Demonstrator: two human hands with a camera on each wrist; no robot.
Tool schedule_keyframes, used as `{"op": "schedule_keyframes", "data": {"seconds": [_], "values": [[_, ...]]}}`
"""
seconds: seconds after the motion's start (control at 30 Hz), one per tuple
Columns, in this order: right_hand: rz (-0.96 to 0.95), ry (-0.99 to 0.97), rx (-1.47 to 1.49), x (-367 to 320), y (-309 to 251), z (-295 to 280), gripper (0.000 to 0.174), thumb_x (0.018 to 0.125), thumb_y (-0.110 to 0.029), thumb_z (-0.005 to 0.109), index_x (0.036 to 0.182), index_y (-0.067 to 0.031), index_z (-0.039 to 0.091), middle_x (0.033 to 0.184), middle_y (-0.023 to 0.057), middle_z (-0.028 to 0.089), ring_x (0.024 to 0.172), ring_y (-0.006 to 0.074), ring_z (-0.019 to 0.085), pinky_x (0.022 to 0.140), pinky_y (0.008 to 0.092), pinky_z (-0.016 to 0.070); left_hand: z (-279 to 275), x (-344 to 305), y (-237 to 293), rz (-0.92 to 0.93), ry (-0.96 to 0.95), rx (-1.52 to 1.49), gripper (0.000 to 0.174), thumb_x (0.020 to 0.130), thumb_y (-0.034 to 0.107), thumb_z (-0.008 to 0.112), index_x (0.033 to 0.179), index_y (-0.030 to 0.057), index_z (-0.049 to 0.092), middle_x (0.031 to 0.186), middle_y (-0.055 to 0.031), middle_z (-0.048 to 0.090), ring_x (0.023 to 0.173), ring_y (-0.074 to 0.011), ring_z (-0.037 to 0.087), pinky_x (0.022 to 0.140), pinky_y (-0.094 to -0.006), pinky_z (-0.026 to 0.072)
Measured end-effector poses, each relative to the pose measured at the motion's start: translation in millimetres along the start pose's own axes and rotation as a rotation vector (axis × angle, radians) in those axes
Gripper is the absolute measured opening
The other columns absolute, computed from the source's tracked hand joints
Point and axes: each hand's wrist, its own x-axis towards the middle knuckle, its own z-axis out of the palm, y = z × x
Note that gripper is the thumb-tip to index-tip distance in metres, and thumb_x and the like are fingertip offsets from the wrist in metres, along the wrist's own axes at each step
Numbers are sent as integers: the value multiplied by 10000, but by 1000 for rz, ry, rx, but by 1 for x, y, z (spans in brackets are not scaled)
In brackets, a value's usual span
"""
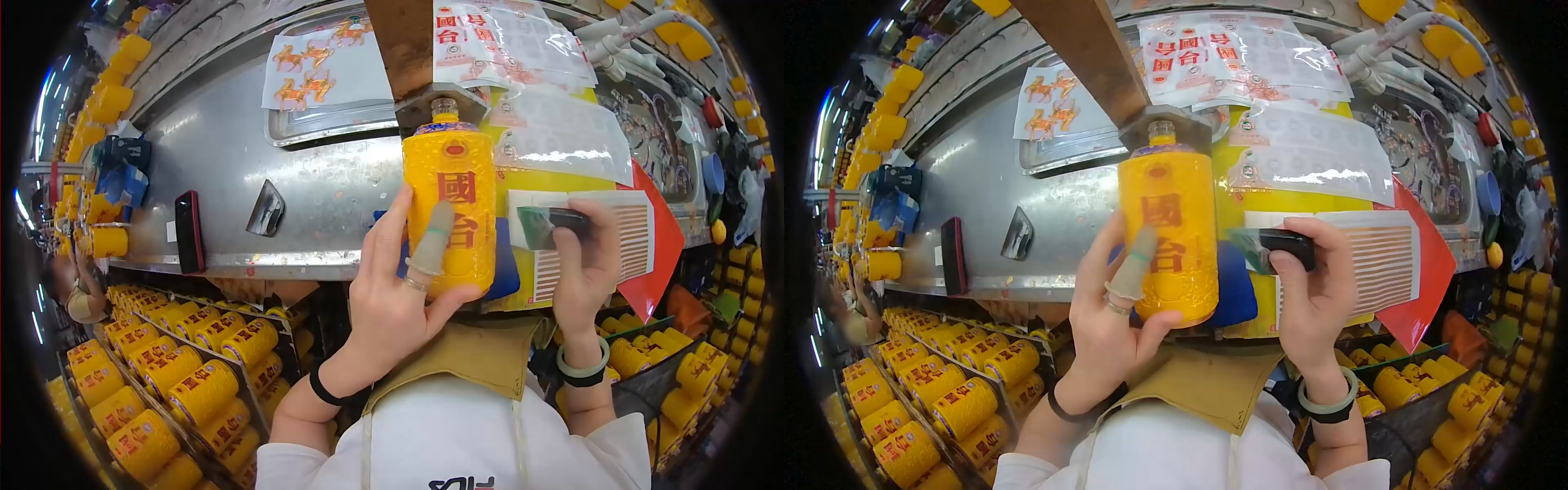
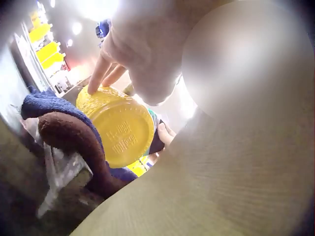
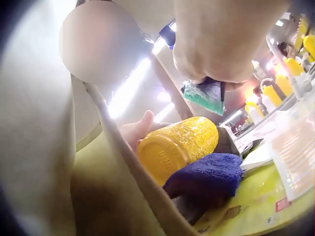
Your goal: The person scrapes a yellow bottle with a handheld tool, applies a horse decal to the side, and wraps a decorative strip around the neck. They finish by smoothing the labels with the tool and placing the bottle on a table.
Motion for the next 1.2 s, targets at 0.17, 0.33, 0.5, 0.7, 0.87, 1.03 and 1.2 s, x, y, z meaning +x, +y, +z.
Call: {"op": "schedule_keyframes", "data": {"seconds": [0.17, 0.33, 0.5, 0.7, 0.87, 1.03, 1.2], "values": [[117, -47, 61, -1, -2, 12, 307, 997, 40, 644, 1298, 8, 592, 1150, 56, 638, 1052, 125, 617, 945, 267, 495, -8, 15, 15, 4, -120, 157, 744, 870, 511, 789, 1450, 72, 636, 1418, -254, 545, 1205, -402, 626, 925, -436, 606], [165, -66, 87, 1, -5, 21, 302, 1006, 19, 637, 1305, 3, 593, 1139, 42, 628, 1032, 109, 594, 921, 254, 484, -3, 16, 5, 21, -102, 173, 740, 854, 512, 797, 1464, 124, 640, 1378, -232, 548, 1106, -372, 654, 847, -412, 599], [214, -62, 74, 3, -4, 22, 297, 1019, -18, 638, 1311, -1, 589, 1126, 37, 619, 1005, 98, 582, 895, 244, 480, -5, 19, 2, -74, -69, 75, 765, 830, 502, 814, 1487, 159, 625, 1323, -199, 545, 991, -330, 660, 834, -405, 578], [239, -64, 61, 6, -4, 24, 300, 1027, -35, 635, 1320, 0, 583, 1119, 33, 612, 999, 95, 576, 887, 238, 476, -17, 40, 8, -45, -245, 170, 808, 775, 496, 851, 1481, 170, 631, 1196, -144, 533, 863, -291, 604, 764, -401, 548], [244, -71, 78, 7, -1, 24, 298, 1032, -44, 633, 1322, 2, 580, 1120, 32, 610, 1004, 93, 570, 891, 238, 472, -7, 30, -3, -49, -126, 102, 752, 784, 492, 848, 1432, 153, 670, 1180, -145, 558, 882, -306, 646, 779, -411, 573], [249, -91, 63, 8, -2, 24, 302, 1037, -54, 631, 1327, 6, 576, 1120, 36, 610, 1005, 93, 568, 895, 238, 468, -6, 22, -10, -69, -62, 31, 714, 821, 490, 832, 1420, 135, 674, 1297, -175, 567, 977, -348, 684, 834, -439, 584], [268, -102, 53, 9, -1, 23, 311, 1041, -60, 626, 1339, 6, 571, 1119, 38, 610, 1003, 93, 566, 891, 239, 468, -11, 40, -20, 56, -87, -1, 761, 821, 554, 802, 1435, 129, 657, 1420, -202, 505, 1033, -378, 692, 871, -459, 581]]}}
